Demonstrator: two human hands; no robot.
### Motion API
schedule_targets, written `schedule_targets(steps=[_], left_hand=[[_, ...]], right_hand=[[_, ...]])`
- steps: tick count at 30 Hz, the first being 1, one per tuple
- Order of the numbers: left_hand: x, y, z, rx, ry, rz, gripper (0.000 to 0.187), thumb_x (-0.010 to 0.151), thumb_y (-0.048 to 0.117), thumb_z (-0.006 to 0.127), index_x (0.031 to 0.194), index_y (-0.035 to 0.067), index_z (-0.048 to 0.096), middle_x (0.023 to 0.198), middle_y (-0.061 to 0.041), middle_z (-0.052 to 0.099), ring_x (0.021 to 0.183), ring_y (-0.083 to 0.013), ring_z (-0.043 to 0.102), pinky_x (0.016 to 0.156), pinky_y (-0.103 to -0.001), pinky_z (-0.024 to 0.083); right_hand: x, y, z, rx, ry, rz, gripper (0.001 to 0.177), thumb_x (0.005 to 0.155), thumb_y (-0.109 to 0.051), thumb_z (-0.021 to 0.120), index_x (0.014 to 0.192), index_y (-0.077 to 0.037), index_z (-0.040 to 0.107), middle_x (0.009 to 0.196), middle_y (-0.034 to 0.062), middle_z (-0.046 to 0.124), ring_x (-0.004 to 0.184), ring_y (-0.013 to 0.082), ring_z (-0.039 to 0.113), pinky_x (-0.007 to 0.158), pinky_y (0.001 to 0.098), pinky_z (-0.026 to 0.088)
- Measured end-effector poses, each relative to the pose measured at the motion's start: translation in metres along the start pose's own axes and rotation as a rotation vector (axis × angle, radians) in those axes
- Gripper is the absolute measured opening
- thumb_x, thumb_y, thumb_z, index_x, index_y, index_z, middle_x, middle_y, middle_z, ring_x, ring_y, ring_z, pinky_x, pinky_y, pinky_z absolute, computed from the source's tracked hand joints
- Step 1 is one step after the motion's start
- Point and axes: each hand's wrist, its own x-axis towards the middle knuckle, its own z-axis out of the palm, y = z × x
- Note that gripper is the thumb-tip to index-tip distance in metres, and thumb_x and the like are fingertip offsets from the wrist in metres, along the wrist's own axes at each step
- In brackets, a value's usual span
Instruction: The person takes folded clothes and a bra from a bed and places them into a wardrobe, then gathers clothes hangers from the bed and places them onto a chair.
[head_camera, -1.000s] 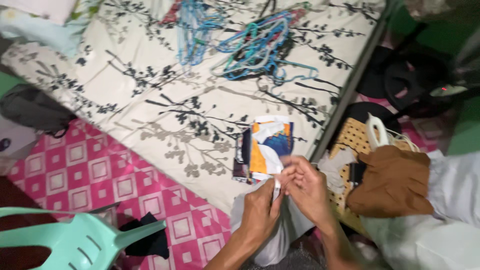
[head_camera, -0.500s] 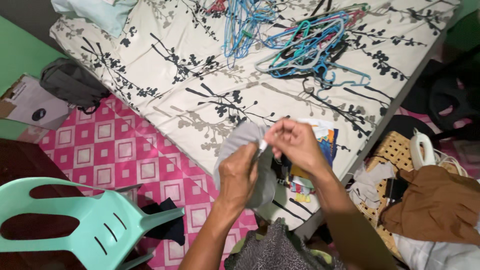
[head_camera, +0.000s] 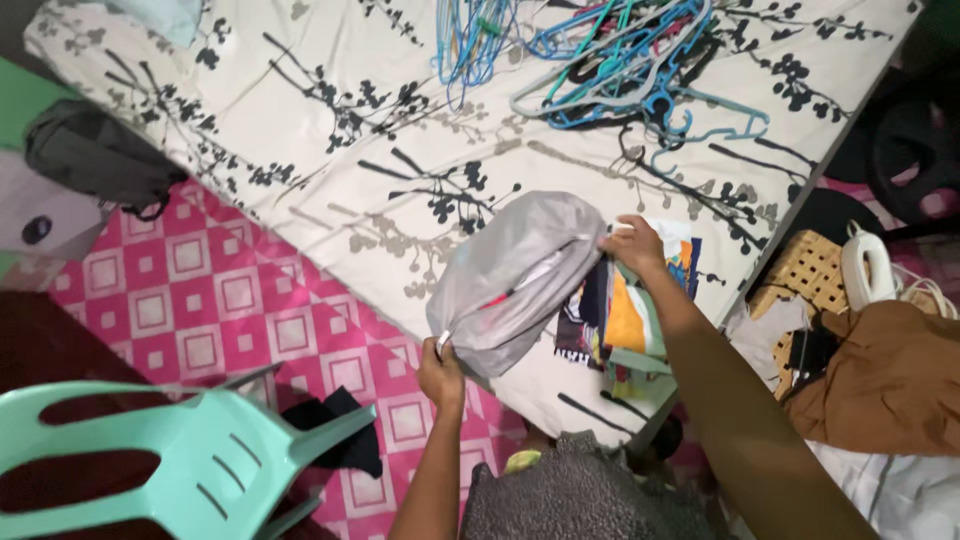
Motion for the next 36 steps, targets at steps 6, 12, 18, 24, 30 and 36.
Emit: schedule_targets(steps=[6,12,18,24,30,36], left_hand=[[-0.009,0.064,-0.011,0.178,0.081,0.701,0.047,0.084,0.009,0.069,0.13,0.006,0.06,0.143,-0.02,0.052,0.133,-0.0409,0.049,0.109,-0.053,0.037],[0.003,0.094,0.009,0.23,-0.135,0.782,0.056,0.079,0.01,0.072,0.133,0.001,0.058,0.136,-0.022,0.055,0.124,-0.04,0.053,0.104,-0.055,0.04],[0.009,0.098,0.027,0.242,-0.312,0.679,0.026,0.077,0.012,0.072,0.101,0.005,0.065,0.103,-0.016,0.064,0.098,-0.0391,0.062,0.086,-0.051,0.047],[0.004,0.095,0.008,0.143,-0.277,0.825,0.021,0.078,0.008,0.071,0.097,0.005,0.064,0.095,-0.017,0.063,0.088,-0.0385,0.062,0.078,-0.051,0.046],[0.002,0.092,-0.011,0.092,-0.503,0.912,0.013,0.084,0.008,0.07,0.096,0.01,0.074,0.086,-0.012,0.07,0.083,-0.0321,0.067,0.081,-0.045,0.049],[-0.035,0.121,-0.02,0.023,-0.458,1.094,0.015,0.085,0.008,0.07,0.099,0.006,0.074,0.092,-0.012,0.073,0.079,-0.0295,0.068,0.073,-0.045,0.051]], right_hand=[[-0.069,0.054,-0.059,0.074,0.06,0.262,0.093,0.057,-0.042,0.097,0.131,0.001,0.06,0.126,0.0185,0.072,0.11,0.0263,0.072,0.094,0.0392,0.059],[-0.129,0.062,-0.024,-0.043,0.094,0.361,0.107,0.054,-0.041,0.104,0.134,0.003,0.049,0.112,0.0197,0.067,0.096,0.0272,0.066,0.083,0.04,0.054],[-0.136,0.071,-0.019,0.232,-0.239,0.705,0.072,0.058,-0.037,0.096,0.115,0.001,0.073,0.107,0.0126,0.076,0.092,0.0267,0.072,0.081,0.0397,0.058],[-0.16,0.068,-0.026,1.059,-0.314,0.772,0.048,0.077,-0.01,0.081,0.12,-0.001,0.064,0.107,0.0093,0.073,0.094,0.0244,0.073,0.083,0.0402,0.061],[-0.13,0.038,-0.052,1.359,-0.209,0.374,0.032,0.095,-0.002,0.075,0.123,-0.002,0.06,0.109,0.0115,0.067,0.097,0.0303,0.069,0.084,0.0497,0.059],[-0.069,-0.089,0.042,0.704,-0.537,-0.211,0.072,0.07,-0.015,0.085,0.13,0.002,0.051,0.116,0.0107,0.066,0.109,0.0237,0.065,0.091,0.0391,0.055]])
